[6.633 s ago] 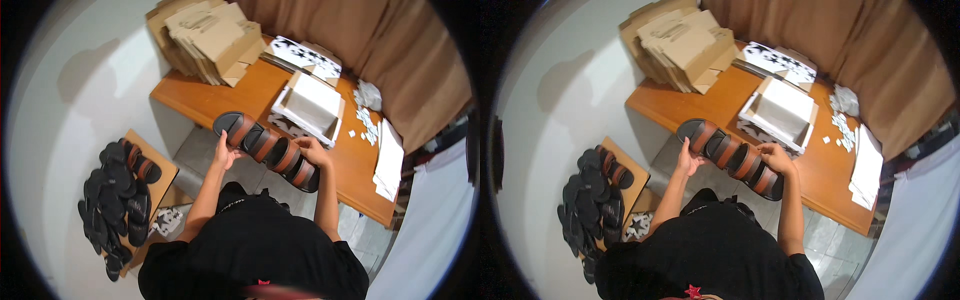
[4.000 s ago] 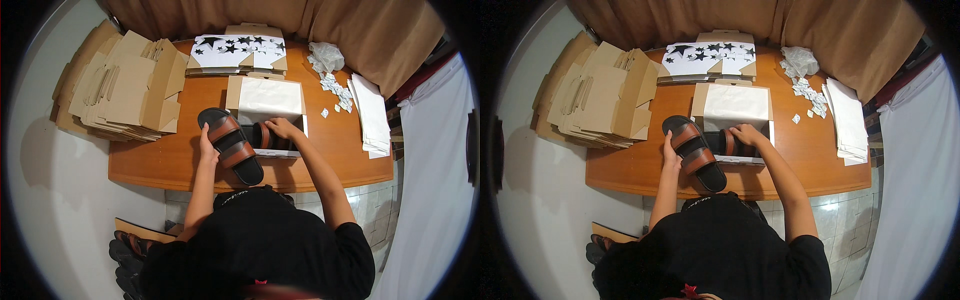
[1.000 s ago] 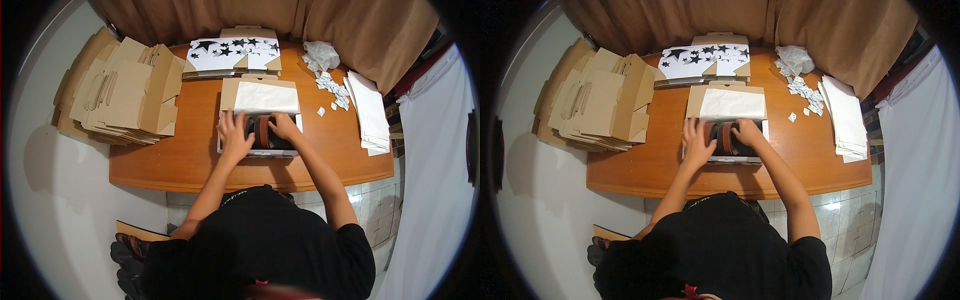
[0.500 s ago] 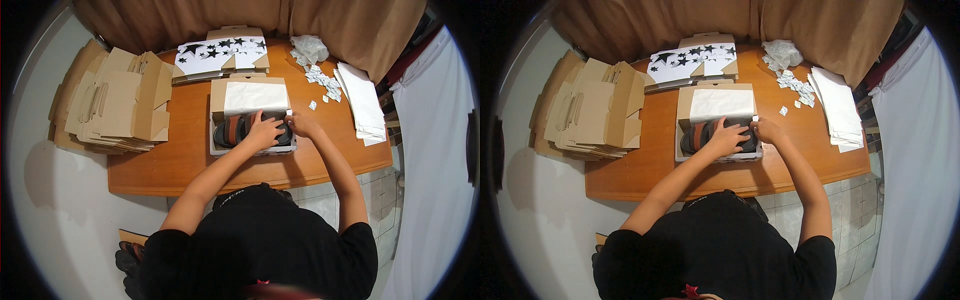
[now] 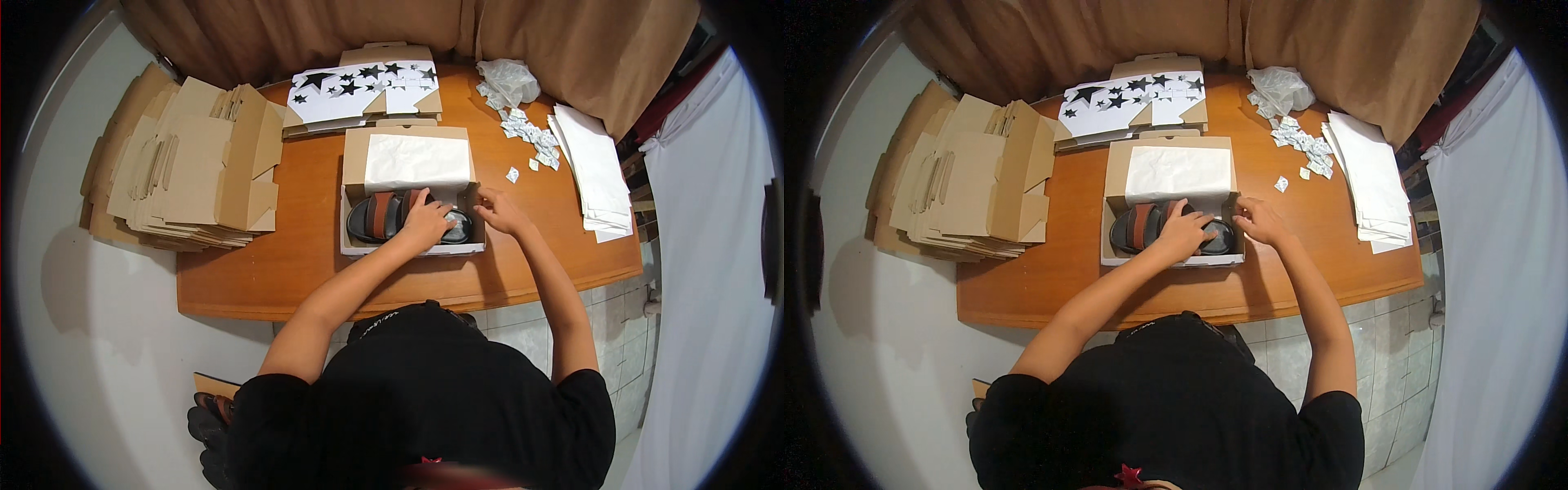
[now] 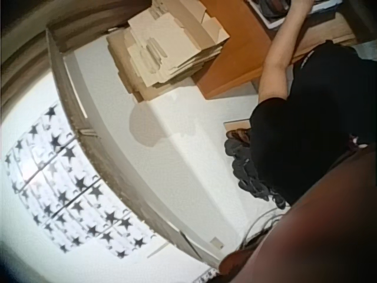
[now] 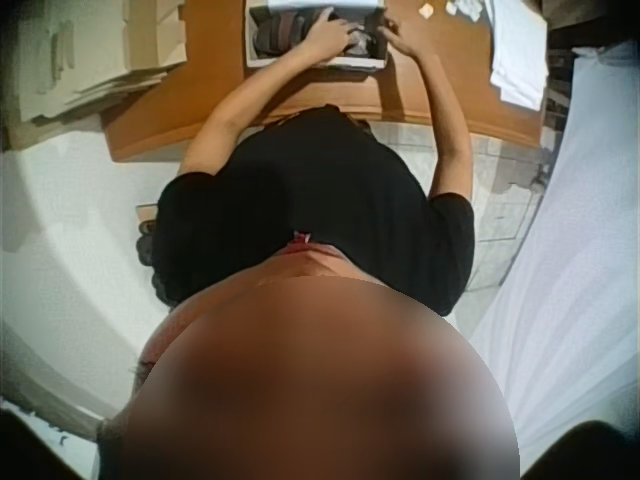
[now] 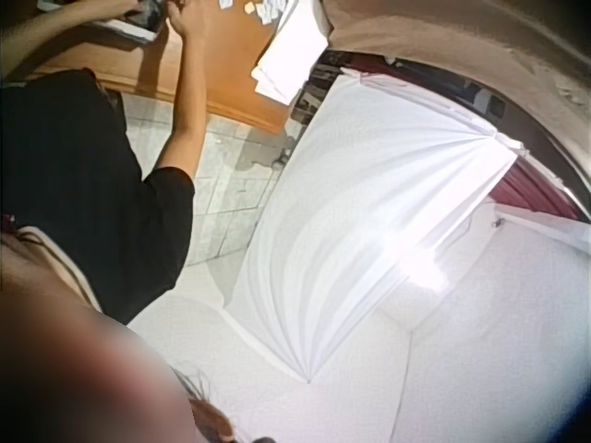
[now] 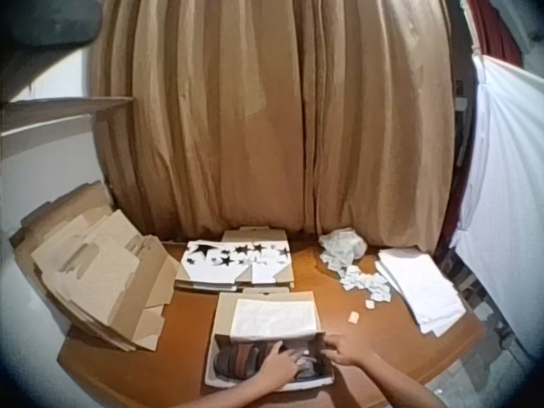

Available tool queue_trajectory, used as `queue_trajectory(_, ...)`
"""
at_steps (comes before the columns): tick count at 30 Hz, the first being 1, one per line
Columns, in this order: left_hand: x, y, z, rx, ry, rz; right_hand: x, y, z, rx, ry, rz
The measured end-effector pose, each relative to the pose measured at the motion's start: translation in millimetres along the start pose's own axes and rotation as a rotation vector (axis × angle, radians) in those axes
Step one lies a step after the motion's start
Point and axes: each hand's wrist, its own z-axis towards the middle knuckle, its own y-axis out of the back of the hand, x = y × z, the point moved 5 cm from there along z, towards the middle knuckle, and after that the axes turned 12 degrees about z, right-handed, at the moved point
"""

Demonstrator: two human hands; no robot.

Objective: Packing pairs of sandals into branded shoeboxes with tissue paper and placing them on a shelf.

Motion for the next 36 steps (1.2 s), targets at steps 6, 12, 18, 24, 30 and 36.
queue_trajectory(6,16,18,-8,-0.125,-0.093,-0.441,5,-7,-5,-0.171,-0.024,0.072)
queue_trajectory(12,32,27,-29,-0.387,0.271,-0.653,-18,-25,-11,-0.500,0.140,0.146)
queue_trajectory(18,11,-3,-18,-0.050,-0.006,-0.575,-5,-27,-3,-0.420,0.006,-0.047)
queue_trajectory(24,5,-35,-4,0.313,-0.055,-0.701,-3,-31,0,-0.424,-0.104,-0.087)
queue_trajectory(30,6,-41,-8,0.480,-0.066,-0.733,-50,5,8,-0.622,-0.184,0.501)
queue_trajectory(36,6,-37,-1,0.503,-0.118,-0.764,-154,40,15,-0.740,-0.207,-0.518)
